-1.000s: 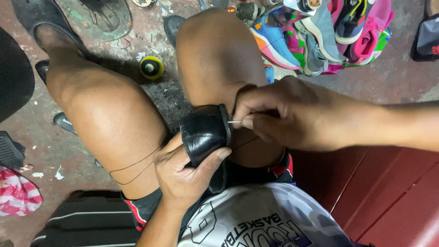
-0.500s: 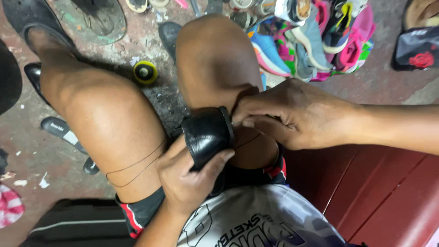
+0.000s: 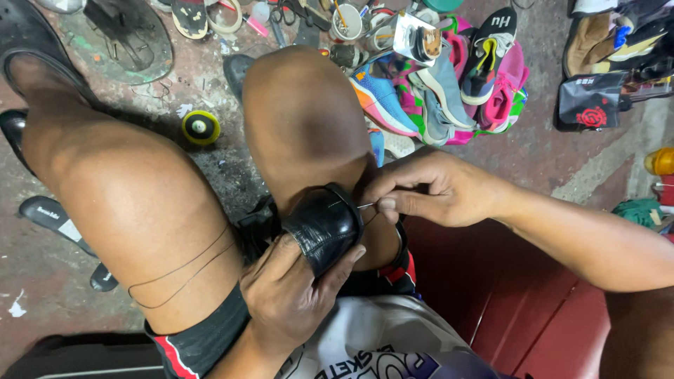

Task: The person is repairing a black leather shoe by hand-sewing the sole to the upper. They use a needle and thread to stitch along the edge of the shoe, pulling the thread tight after each pass. The person occasionally inspects the interior of the shoe while continuing the stitching process.

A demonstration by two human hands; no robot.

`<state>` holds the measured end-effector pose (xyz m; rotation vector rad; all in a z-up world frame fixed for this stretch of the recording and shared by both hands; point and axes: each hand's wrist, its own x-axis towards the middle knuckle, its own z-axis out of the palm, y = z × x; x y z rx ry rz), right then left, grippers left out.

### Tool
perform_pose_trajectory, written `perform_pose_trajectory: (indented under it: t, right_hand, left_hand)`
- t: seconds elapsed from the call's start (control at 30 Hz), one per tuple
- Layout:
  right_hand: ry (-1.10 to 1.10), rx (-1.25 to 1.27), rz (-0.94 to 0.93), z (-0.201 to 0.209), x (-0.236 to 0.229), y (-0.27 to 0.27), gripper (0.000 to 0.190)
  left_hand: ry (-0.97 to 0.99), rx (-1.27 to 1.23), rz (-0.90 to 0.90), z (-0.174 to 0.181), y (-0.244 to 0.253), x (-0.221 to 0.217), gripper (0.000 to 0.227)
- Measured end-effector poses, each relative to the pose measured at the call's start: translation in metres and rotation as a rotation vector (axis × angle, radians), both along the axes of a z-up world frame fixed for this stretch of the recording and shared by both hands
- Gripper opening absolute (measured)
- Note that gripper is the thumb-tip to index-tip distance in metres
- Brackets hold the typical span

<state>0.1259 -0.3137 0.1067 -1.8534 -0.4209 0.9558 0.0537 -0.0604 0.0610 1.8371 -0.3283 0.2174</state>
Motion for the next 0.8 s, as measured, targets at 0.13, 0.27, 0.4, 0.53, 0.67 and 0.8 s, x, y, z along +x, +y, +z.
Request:
perform_pose_trajectory:
  t: [0.13,0.27,0.4,0.53,0.67,0.8]
  right_hand:
    - [-0.180,-0.110,0.023,0.009,-0.007,0.003,0.021]
    - [-0.362,-0.138,0.051,0.017,-0.013,0.007,0.029]
    - [-0.590,-0.154,0.121,0.018,-0.010,0.009,0.034]
    - [-0.983,-0.326,0.407,0.018,-0.005,0.012,0.044]
    - [-1.029,-0.431,0.533,0.026,0.003,0.024,0.042]
    - [-0.258,-0.365,0.084,0.037,0.017,0.033,0.036]
  left_hand:
    - [-0.023,0.028,0.004,0.001,-0.001,-0.004,0.029]
    - [-0.005,0.055,0.008,0.000,-0.001,-0.005,0.031]
    - [0.084,0.023,0.035,-0.002,-0.003,-0.005,0.029]
    - [0.174,-0.067,0.026,-0.006,-0.001,-0.002,0.027]
    - [0.230,-0.135,-0.003,-0.009,0.003,0.005,0.026]
    - [0.249,-0.123,0.006,-0.010,0.003,0.009,0.026]
